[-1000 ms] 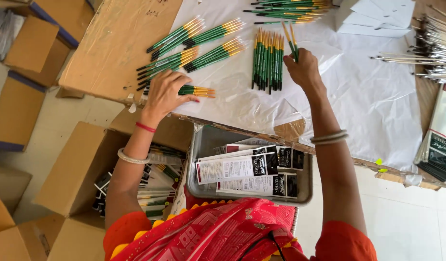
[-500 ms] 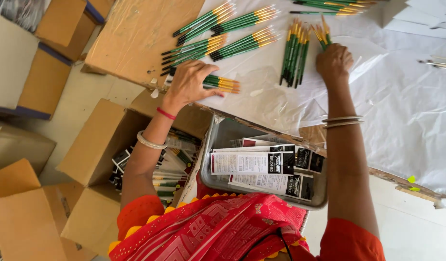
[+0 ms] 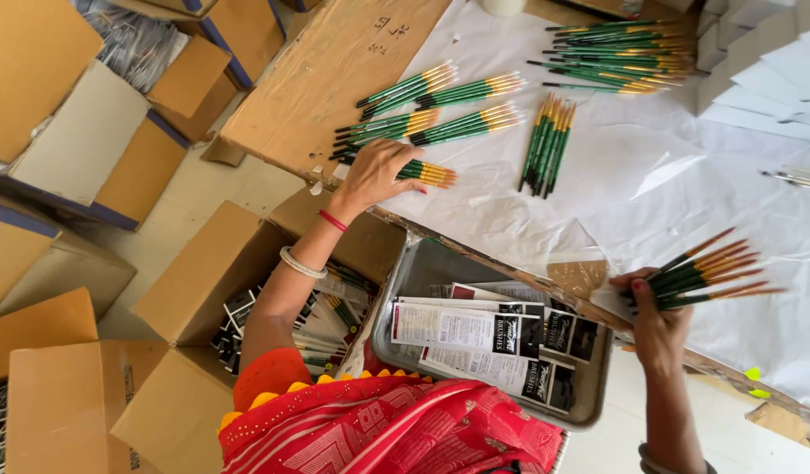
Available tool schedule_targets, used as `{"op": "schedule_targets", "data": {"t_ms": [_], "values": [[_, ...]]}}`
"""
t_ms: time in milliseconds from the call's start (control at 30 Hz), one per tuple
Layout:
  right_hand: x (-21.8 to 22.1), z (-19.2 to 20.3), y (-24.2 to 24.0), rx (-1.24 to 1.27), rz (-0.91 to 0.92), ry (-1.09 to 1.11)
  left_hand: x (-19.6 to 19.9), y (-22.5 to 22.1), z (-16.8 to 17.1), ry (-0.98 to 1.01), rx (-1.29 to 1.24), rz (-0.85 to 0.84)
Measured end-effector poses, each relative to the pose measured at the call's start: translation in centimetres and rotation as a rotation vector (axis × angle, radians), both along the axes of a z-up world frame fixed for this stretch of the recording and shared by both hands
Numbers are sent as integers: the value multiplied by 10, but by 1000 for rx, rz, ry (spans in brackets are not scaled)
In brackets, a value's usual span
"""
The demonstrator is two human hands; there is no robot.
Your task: The person picks up several paint brushes from a table and inserts them into clear plastic packaging, then places the packaged brushes into a tray.
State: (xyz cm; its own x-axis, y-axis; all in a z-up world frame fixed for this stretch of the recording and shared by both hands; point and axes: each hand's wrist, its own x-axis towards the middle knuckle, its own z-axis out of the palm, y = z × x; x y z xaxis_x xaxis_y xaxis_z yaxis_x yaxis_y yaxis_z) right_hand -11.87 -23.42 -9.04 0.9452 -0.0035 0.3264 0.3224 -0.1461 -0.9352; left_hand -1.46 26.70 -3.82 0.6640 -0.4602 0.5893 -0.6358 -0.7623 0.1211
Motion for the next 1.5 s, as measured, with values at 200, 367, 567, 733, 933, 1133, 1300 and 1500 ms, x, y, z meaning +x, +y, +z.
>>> {"op": "schedule_targets", "data": {"t_ms": [200,367,567,733,933,1133,1300,1500], "values": [[23,-19,10,331,202,118,-26,-133,20,6,-262,-300],[31,18,20,175,234,236,-6,-261,43,622,-655,-771],[27,2,17,166,221,222,5,-332,42,993,-644,-580],[28,6,19,321,229,277,15,-331,35,843,-744,-784],[27,11,20,353,239,294,13,-327,40,956,-731,-842],[29,8,19,352,206,300,13,-331,34,875,-730,-871],[31,4,17,287,192,290,12,-331,33,837,-745,-775],[29,9,19,285,190,276,15,-328,29,946,-785,-848]]}}
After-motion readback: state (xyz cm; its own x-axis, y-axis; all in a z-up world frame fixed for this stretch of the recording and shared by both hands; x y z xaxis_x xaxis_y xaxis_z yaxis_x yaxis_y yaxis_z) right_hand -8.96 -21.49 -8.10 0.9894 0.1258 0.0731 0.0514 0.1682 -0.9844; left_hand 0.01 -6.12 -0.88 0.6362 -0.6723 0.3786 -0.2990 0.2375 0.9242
